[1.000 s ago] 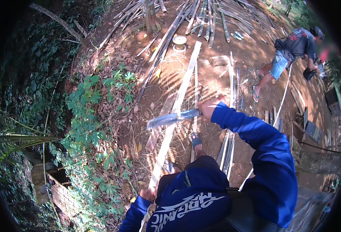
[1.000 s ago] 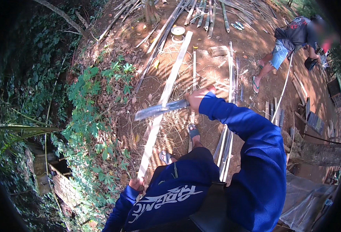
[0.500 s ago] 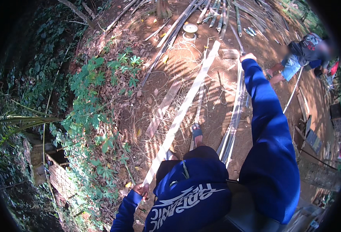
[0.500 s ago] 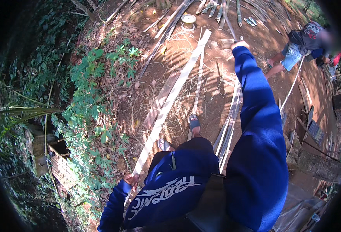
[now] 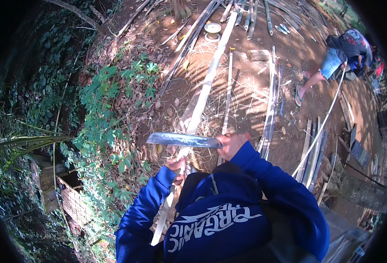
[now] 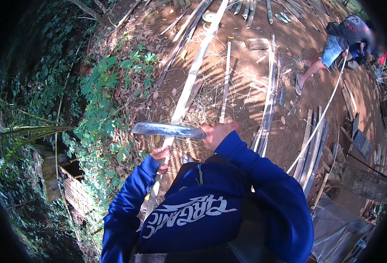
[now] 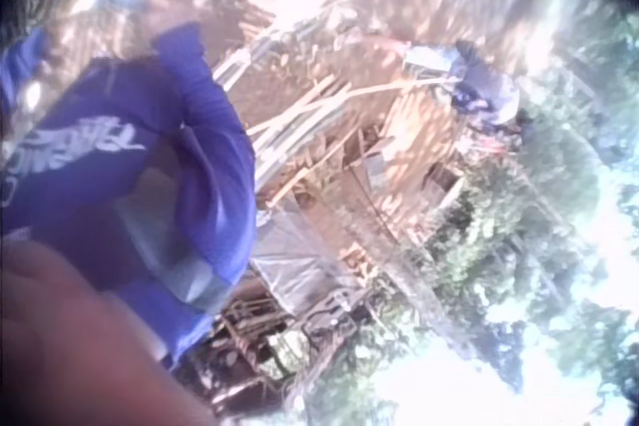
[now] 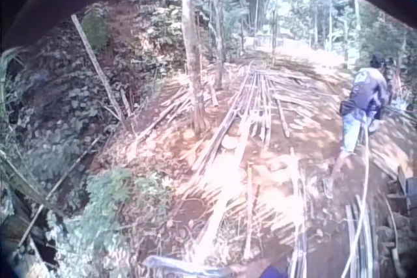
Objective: The person uses a large knife to repeatedly scrape and sharpen a long bamboo pole. They hold the pole with one hand and draw the knife along its length to smooth the surface. The person occasionally repositions the pole and continues the scraping motion.
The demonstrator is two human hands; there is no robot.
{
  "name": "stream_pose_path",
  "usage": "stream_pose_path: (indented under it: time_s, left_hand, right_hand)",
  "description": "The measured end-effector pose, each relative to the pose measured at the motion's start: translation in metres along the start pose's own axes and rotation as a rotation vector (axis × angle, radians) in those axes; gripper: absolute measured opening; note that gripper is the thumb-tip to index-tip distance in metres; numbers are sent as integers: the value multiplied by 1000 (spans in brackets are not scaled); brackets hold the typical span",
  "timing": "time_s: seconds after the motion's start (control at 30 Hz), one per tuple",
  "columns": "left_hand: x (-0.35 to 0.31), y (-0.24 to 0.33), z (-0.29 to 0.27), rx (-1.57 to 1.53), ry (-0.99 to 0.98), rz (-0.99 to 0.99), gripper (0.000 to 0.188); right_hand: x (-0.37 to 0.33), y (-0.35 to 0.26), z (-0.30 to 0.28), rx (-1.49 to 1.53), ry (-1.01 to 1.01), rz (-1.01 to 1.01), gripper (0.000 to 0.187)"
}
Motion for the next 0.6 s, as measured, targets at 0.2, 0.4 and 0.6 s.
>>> stream_pose_path:
  time_s: [0.2,0.4,0.6]
  left_hand:
    - [-26,-26,12,-29,-172,-28,28]
    - [-34,-44,-2,7,-200,67,26]
    - [-45,-23,14,207,-236,215,36]
  right_hand:
    - [26,67,-26,23,183,97,27]
    - [26,60,-52,28,106,18,28]
    - [30,82,-76,-18,54,99,26]
Point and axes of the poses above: each hand's wrist, its own x-axis towards the middle knuckle, its own z-axis out of the palm, y = z × x, the point moved 10 cm from there along x, towards the middle knuckle, and after that the axes turned 3 degrees about -x, right-handed, at the moved point
